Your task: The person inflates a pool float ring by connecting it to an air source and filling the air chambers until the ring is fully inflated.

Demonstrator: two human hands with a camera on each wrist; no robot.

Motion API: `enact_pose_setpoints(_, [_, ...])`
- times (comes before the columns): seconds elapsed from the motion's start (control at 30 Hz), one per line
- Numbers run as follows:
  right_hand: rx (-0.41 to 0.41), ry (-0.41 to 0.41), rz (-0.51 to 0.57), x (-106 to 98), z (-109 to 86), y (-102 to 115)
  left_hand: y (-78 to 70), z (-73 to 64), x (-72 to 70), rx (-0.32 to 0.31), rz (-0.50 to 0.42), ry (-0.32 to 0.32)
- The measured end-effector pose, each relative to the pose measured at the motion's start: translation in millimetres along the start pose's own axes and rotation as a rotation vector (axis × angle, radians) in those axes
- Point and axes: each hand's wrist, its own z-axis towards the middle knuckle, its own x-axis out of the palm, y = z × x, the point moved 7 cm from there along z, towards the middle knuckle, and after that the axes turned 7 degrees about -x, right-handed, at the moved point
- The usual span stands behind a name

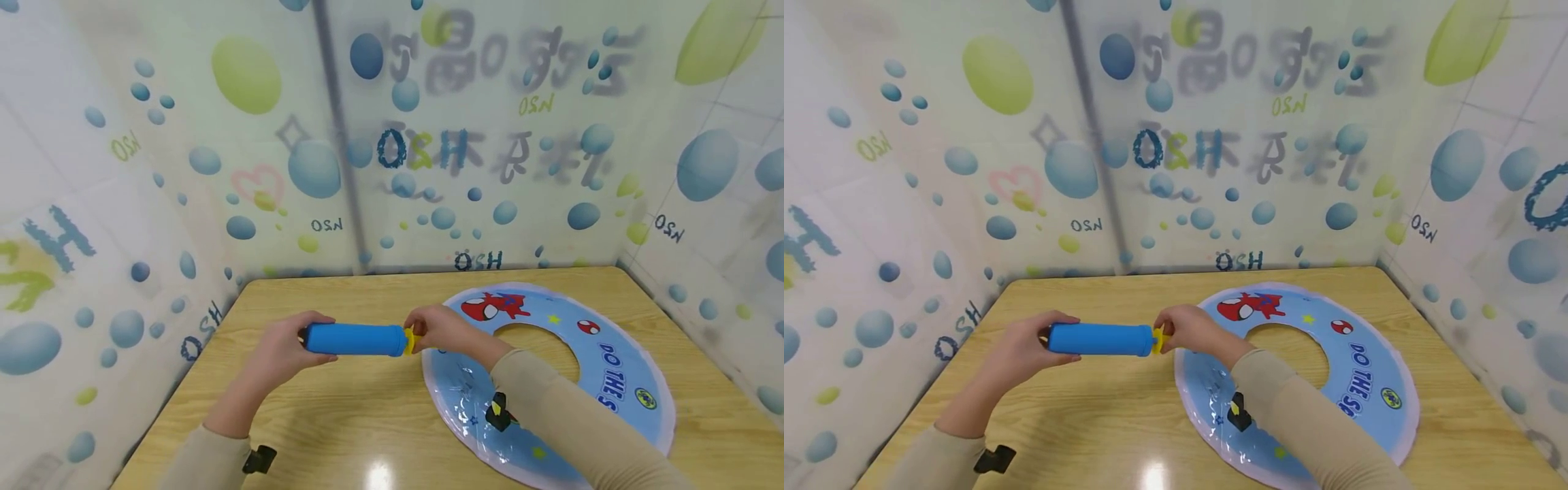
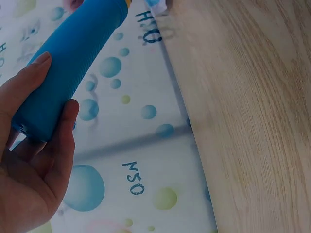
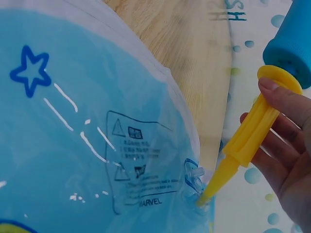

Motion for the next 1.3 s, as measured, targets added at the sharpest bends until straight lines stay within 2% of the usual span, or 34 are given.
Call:
enact_pose_setpoints(0.23, [0.027, -0.008, 0.023, -0.5, -0.5, -0.6, -6.8, 4.6, 8.9, 0.027, -0.017, -0.004])
enact_pose_setpoints(0.4, [-0.006, 0.026, 0.034, -0.7, -0.3, -3.3, -3.4, 4.8, 6.3, 0.031, -0.073, 0.038])
enact_pose_setpoints(0.57, [-0.012, 0.053, 0.046, -2.2, -3.8, -10.5, 7.1, 1.7, -8.5, 0.017, -0.125, 0.06])
enact_pose_setpoints(0.67, [0.006, 0.049, 0.038, -4.8, -6.2, -15.4, 14.1, -2.6, -20.4, 0.001, -0.136, 0.05])
enact_pose_setpoints(0.77, [0.015, 0.046, 0.021, -7.1, -7.5, -19.7, 17.7, -7.1, -32.4, 0.013, -0.155, 0.042])
enact_pose_setpoints(0.9, [0.015, 0.047, 0.003, -8.9, -7.4, -24.2, 23.4, -12.5, -48.0, 0.006, -0.154, 0.027])
enact_pose_setpoints(1.0, [0.025, 0.047, -0.008, -10.3, -7.3, -28.0, 30.8, -17.0, -57.0, -0.031, -0.138, 0.028])
enact_pose_setpoints(1.13, [0.047, 0.041, -0.017, -12.9, -7.3, -32.9, 41.8, -23.2, -67.3, -0.076, -0.132, 0.025])
enact_pose_setpoints(1.3, [0.053, 0.032, -0.02, -14.4, -5.2, -34.8, 48.0, -27.2, -74.9, -0.088, -0.116, 0.007])
